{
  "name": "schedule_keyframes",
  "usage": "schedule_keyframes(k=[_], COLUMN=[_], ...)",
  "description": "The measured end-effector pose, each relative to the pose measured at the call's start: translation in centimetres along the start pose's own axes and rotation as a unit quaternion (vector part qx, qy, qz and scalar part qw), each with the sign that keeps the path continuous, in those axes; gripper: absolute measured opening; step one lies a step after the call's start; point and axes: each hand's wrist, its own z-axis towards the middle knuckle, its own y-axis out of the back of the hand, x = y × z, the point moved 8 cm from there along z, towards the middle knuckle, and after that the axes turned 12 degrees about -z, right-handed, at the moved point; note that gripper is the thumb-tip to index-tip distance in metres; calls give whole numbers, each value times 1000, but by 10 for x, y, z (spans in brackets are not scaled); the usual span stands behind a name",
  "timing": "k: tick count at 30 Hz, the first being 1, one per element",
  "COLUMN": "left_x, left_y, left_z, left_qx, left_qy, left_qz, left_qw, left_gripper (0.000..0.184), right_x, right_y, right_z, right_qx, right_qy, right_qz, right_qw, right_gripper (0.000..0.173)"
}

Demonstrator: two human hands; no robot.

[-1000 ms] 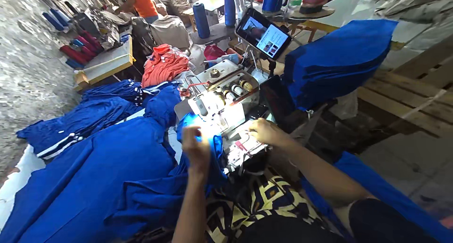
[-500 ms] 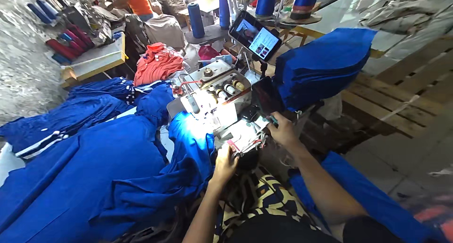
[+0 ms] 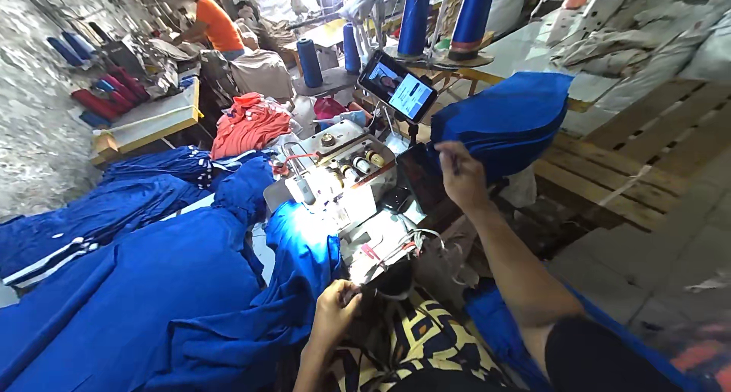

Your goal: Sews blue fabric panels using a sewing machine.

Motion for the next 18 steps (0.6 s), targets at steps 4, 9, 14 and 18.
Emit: schedule_keyframes(k=[4,9,14,18], left_x=[16,26,25,28], left_y=[8,13,14,15], left_z=[12,15,14,15], left_qx=[-5,0,-1,4], left_qy=[-7,21,14,20], left_qz=[-61,-174,-178,-204], left_qw=[998,985,984,979], left_gripper=[13,14,15,18], right_x=[2,4,2,7], right_y=[-4,-20,-26,-28], right_z=[83,133,143,145], right_qx=[12,50,64,71], right_qy=[6,22,23,32], right_qz=[-95,-231,-267,-272], right_qw=[995,971,961,959], right_gripper=[52,73,77,79])
